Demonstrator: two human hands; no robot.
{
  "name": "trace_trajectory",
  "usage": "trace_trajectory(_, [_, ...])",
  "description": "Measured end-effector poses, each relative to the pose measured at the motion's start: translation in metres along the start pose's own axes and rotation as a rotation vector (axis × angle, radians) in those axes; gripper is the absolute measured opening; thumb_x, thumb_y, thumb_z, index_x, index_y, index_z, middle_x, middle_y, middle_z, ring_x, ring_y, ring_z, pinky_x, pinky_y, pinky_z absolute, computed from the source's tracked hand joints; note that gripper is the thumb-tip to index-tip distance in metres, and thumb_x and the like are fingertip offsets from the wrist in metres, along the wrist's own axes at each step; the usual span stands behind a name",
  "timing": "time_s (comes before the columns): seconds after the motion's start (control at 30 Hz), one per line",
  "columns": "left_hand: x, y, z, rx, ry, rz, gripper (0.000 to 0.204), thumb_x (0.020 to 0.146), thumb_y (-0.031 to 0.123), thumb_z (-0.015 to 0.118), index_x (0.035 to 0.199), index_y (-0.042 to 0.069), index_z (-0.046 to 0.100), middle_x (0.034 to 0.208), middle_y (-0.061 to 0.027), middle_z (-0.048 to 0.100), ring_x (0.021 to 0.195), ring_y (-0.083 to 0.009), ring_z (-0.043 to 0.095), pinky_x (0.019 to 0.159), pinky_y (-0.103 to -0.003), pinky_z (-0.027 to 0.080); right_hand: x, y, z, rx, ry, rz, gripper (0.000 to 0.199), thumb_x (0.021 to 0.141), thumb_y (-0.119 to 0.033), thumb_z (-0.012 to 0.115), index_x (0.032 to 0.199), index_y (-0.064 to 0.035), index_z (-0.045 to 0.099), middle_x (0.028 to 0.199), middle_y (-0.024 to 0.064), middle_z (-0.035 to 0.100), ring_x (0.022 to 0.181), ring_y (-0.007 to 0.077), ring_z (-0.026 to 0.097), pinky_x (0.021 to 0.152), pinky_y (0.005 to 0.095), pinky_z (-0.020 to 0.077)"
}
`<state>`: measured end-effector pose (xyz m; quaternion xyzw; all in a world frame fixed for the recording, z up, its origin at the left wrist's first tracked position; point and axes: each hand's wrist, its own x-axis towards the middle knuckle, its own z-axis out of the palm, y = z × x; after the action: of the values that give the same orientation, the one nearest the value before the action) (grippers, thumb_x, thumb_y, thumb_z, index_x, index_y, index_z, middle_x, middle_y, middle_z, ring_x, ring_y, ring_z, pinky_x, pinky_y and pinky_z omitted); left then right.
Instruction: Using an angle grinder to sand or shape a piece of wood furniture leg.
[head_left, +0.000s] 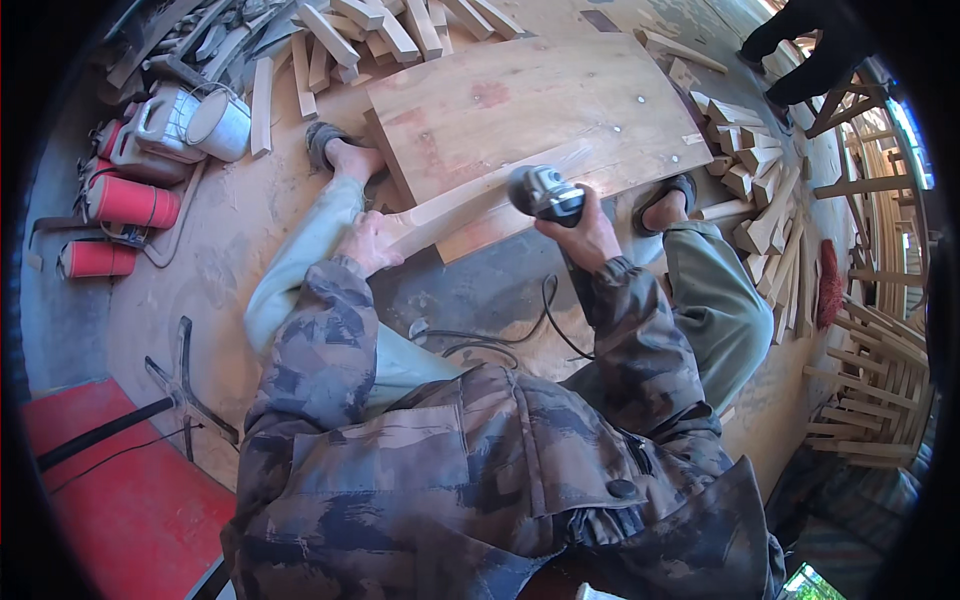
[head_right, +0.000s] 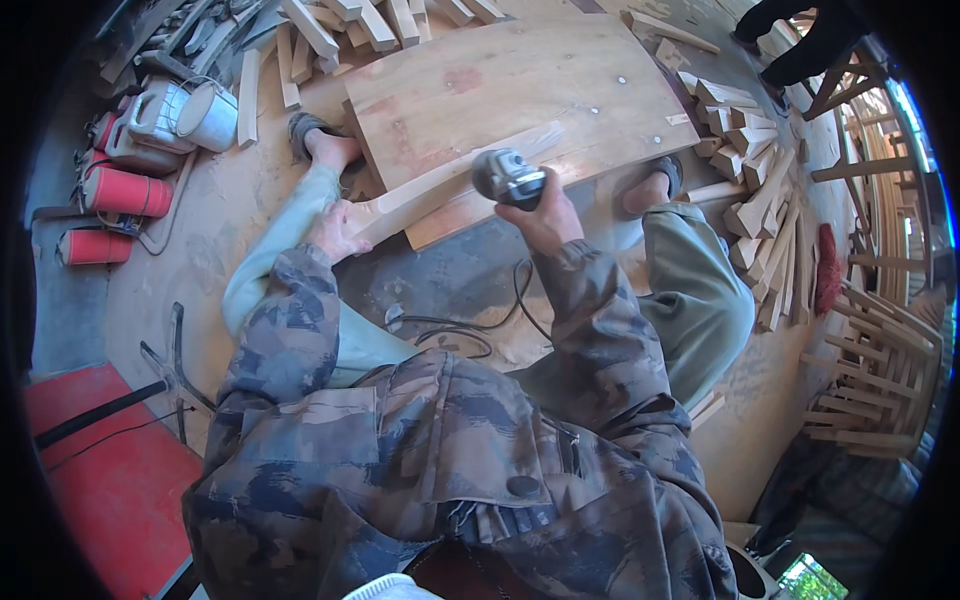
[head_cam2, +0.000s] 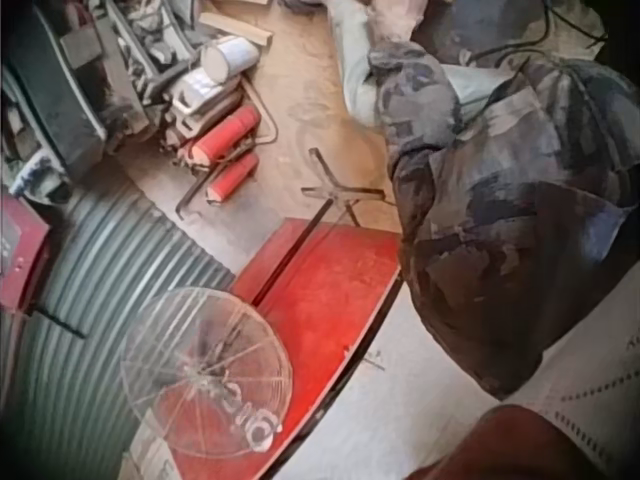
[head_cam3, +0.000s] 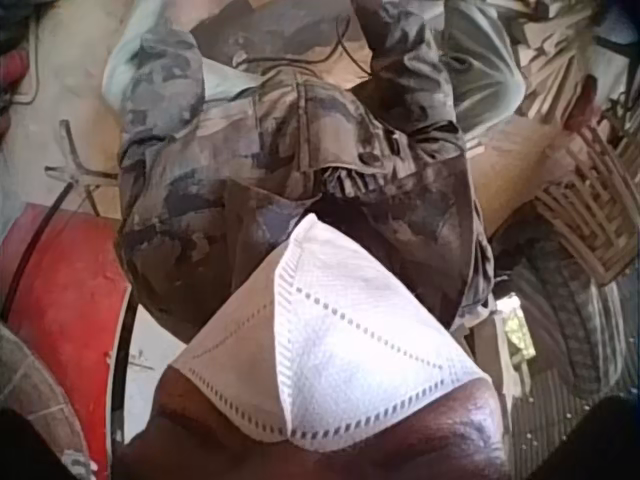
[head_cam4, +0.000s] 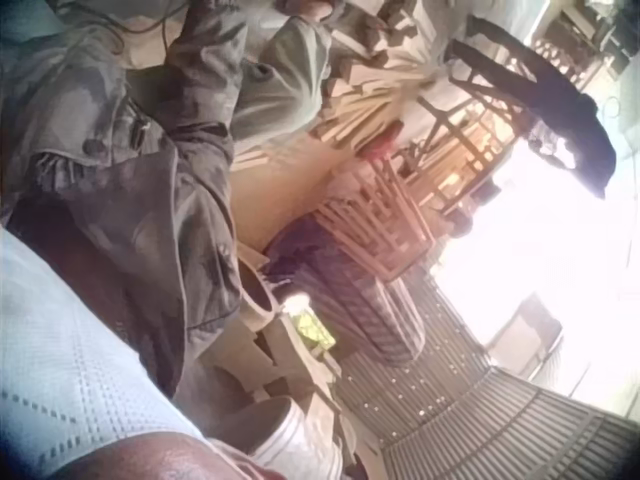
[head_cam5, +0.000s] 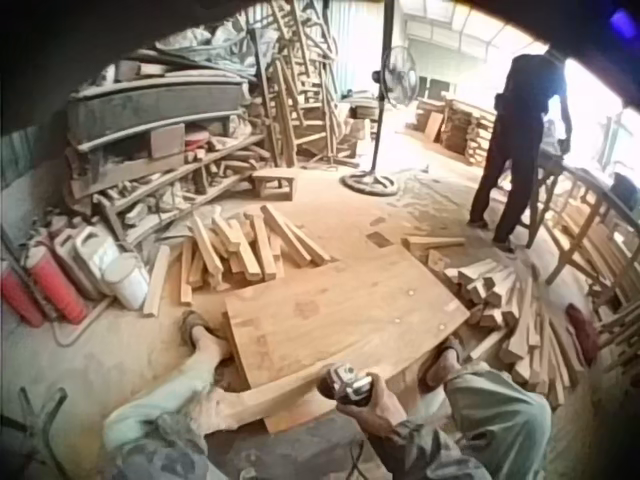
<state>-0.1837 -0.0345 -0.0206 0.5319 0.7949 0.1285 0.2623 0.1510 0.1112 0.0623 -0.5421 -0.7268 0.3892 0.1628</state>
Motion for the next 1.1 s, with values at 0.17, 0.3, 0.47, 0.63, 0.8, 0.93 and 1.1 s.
trace_trajectory(0.17, [-0.003, 0.016, -0.005, 0.169, 0.027, -0.030, 0.092, 0.049, 0.029, 0.090, 0.124, 0.005, 0.043, 0.114, -0.0162, 0.051, 0.114, -0.0343, 0.052, 0.094, -0.042, 0.046, 0.000, -0.026, 0.033, -0.007, -0.120, -0.123, 0.089, 0.069, -0.036, 0.078, 0.135, 0.0003, 0.032, 0.114, 0.0266, 0.059, 0.109, 0.0377, 0.058, 0.093, 0.0392, 0.0451])
trace_trajectory(0.3, [0.004, 0.012, -0.012, 0.092, -0.145, 0.065, 0.090, 0.047, 0.030, 0.091, 0.121, 0.005, 0.046, 0.118, -0.0165, 0.050, 0.114, -0.0347, 0.051, 0.096, -0.043, 0.045, -0.002, -0.038, 0.050, -0.048, -0.145, -0.180, 0.093, 0.068, -0.035, 0.078, 0.137, 0.0038, 0.029, 0.112, 0.0297, 0.059, 0.109, 0.0408, 0.057, 0.092, 0.0424, 0.0461])
trace_trajectory(0.47, [0.006, 0.030, -0.017, 0.103, -0.161, 0.039, 0.090, 0.046, 0.030, 0.091, 0.120, 0.005, 0.047, 0.118, -0.0167, 0.051, 0.115, -0.0347, 0.051, 0.096, -0.043, 0.045, -0.012, -0.043, 0.054, -0.112, -0.199, -0.155, 0.094, 0.069, -0.034, 0.077, 0.139, 0.0034, 0.026, 0.108, 0.0282, 0.061, 0.104, 0.0399, 0.060, 0.088, 0.0431, 0.0477])
trace_trajectory(0.63, [0.005, 0.033, -0.021, 0.160, -0.202, -0.066, 0.089, 0.047, 0.030, 0.091, 0.119, 0.004, 0.046, 0.120, -0.0185, 0.051, 0.115, -0.0350, 0.051, 0.097, -0.042, 0.045, -0.009, -0.036, 0.058, -0.165, -0.249, -0.126, 0.092, 0.070, -0.037, 0.076, 0.139, -0.0016, 0.027, 0.111, 0.0276, 0.060, 0.104, 0.0414, 0.059, 0.089, 0.0432, 0.0476])
trace_trajectory(0.8, [0.006, 0.036, -0.026, 0.163, -0.239, -0.084, 0.088, 0.046, 0.031, 0.091, 0.116, 0.001, 0.046, 0.118, -0.0193, 0.053, 0.113, -0.0345, 0.053, 0.096, -0.041, 0.046, 0.024, 0.002, 0.007, -0.266, -0.114, -0.006, 0.095, 0.067, -0.037, 0.078, 0.137, 0.0026, 0.027, 0.103, 0.0281, 0.063, 0.100, 0.0395, 0.062, 0.085, 0.0425, 0.0496])
trace_trajectory(0.93, [0.004, 0.038, -0.029, 0.133, -0.225, -0.085, 0.087, 0.046, 0.032, 0.091, 0.114, 0.000, 0.047, 0.117, -0.0195, 0.054, 0.111, -0.0346, 0.054, 0.096, -0.041, 0.046, 0.061, 0.044, -0.040, -0.283, 0.046, 0.138, 0.088, 0.065, -0.038, 0.081, 0.128, 0.0023, 0.035, 0.105, 0.0270, 0.062, 0.104, 0.0381, 0.061, 0.088, 0.0403, 0.0475])
trace_trajectory(1.1, [0.001, 0.038, -0.026, 0.067, -0.197, -0.062, 0.082, 0.045, 0.033, 0.091, 0.109, 0.000, 0.051, 0.109, -0.0204, 0.059, 0.107, -0.0346, 0.057, 0.092, -0.040, 0.047, 0.085, 0.054, -0.047, -0.280, 0.111, 0.279, 0.089, 0.065, -0.039, 0.081, 0.127, 0.0062, 0.036, 0.112, 0.0266, 0.059, 0.107, 0.0349, 0.060, 0.090, 0.0376, 0.0476])
